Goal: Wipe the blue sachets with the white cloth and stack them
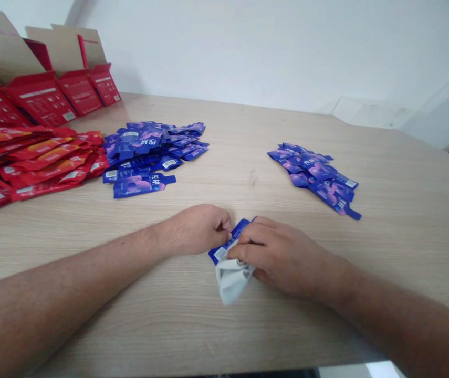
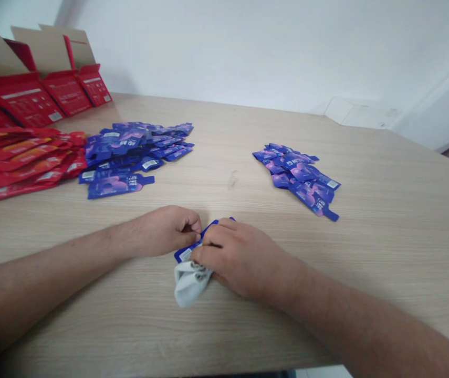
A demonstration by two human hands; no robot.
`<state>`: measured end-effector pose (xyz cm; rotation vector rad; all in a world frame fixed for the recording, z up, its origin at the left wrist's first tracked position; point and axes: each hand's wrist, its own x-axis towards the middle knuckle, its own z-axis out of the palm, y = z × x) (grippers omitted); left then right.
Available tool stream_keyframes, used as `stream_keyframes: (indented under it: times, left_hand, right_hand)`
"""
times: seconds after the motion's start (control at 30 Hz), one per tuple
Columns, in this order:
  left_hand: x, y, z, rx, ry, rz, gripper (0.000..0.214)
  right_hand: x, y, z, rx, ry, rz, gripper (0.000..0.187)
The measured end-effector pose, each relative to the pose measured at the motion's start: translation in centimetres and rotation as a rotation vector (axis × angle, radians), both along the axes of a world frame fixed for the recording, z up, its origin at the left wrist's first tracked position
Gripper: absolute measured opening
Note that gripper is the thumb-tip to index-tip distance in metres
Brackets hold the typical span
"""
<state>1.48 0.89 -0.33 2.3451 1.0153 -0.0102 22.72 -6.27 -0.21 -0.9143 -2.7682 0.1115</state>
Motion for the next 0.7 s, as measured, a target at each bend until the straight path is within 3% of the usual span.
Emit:
stream_keyframes:
  times: [0.2,0.37,0.57,0.7]
  left_hand:
    - [-0.08,-0.08,0.03,-0.001,0.010,0.017,0.021]
    - [-0.01,0.01,0.05,0.005,0.007,-0.009,0.021]
    - [0.03,-0.12,0.16,-0.009,0.021,0.021,0.023]
    - [-0.05,-0.06,0.09,-0.007,0.001,-0.003,0.021]
  right_hand:
    - [0.18,0.35,0.02,0.007,0.007,-0.140,0.023]
    - [0.01,0.15,-0.06,0.000,-0.007,-0.013,0.025]
    - [0.33,0.43,0.09,0.012,-0.005,-0.131,0.022]
    - [0.07,0.04,0.09,-0.002,-0.014,-0.008,0.025]
